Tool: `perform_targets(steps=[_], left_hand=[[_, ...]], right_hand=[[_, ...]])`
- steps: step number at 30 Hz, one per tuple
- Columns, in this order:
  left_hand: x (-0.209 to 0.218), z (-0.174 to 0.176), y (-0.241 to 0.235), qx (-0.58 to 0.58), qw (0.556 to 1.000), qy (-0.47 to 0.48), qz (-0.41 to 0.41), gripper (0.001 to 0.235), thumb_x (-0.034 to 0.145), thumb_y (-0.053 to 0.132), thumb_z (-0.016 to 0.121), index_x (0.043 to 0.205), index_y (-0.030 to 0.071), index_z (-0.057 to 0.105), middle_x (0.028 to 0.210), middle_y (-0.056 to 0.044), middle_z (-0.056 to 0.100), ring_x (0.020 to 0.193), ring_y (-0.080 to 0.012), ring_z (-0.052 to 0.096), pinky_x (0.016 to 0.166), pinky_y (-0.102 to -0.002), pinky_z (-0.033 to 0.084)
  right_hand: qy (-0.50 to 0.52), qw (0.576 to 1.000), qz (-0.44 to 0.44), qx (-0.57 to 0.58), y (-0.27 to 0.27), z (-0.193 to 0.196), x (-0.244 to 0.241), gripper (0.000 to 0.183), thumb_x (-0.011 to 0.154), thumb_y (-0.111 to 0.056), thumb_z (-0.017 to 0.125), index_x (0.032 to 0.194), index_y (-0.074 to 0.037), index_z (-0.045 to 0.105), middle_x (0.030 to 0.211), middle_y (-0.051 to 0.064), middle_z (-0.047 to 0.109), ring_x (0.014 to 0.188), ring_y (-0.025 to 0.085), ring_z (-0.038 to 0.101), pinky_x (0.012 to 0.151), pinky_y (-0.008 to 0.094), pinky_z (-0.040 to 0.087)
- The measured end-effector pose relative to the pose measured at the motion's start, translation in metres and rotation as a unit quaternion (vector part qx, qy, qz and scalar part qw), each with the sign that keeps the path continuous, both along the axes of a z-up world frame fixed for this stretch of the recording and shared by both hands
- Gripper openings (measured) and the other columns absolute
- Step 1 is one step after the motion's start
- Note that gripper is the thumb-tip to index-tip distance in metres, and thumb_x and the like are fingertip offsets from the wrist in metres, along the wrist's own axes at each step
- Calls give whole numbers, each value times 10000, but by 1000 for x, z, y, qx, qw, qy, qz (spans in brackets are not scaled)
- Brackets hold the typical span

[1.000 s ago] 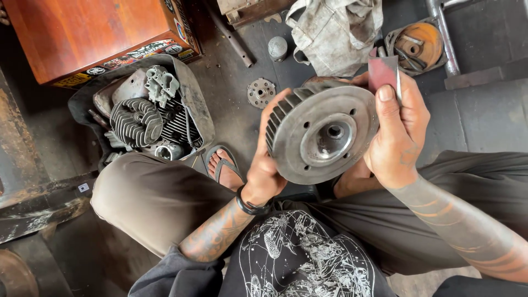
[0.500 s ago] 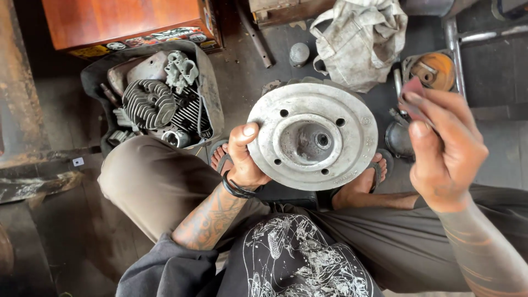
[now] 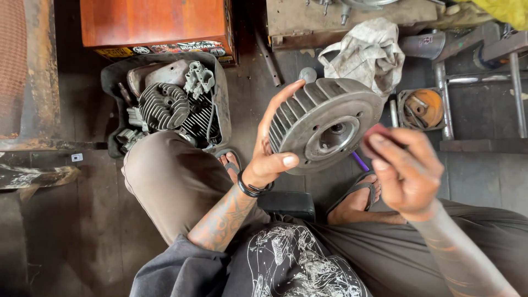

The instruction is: Sanding a circular metal motorcycle component with sandpaper to smooth the surface.

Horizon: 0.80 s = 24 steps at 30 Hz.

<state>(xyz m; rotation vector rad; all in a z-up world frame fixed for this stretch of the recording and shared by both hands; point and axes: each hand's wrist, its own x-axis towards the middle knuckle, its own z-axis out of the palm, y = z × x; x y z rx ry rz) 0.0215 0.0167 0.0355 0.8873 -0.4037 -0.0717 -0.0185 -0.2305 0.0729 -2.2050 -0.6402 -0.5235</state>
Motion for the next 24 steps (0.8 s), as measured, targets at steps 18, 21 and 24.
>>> perform_targets(steps=[18, 21, 24], left_hand=[[-9, -8, -28, 42, 991, -18, 130, 1064, 616, 232, 963, 1505, 14, 422, 1452, -130, 495, 1301, -189, 552, 1159, -374, 456], [-11, -9, -28, 67, 988, -23, 140, 1052, 631, 269, 959, 1503, 21, 425, 1477, -124, 455, 1319, -180, 521, 1175, -375, 436], [-12, -11, -26, 69, 988, -18, 135, 1044, 647, 267, 957, 1503, 14, 416, 1486, -130, 441, 1316, -183, 519, 1174, -378, 430]], right_hand=[[-260, 925, -43, -275, 30, 0, 26, 226, 1031, -101, 579, 1121, -51, 780, 1092, 227, 701, 758, 279, 681, 795, 395, 554], [-244, 923, -49, -294, 29, -5, 23, 252, 1021, -110, 552, 1156, -60, 759, 1144, 227, 704, 772, 282, 696, 733, 373, 567], [-201, 945, -73, -248, 31, -9, 16, 223, 1025, -148, 563, 1067, -89, 774, 1236, 177, 679, 803, 277, 725, 677, 373, 577]])
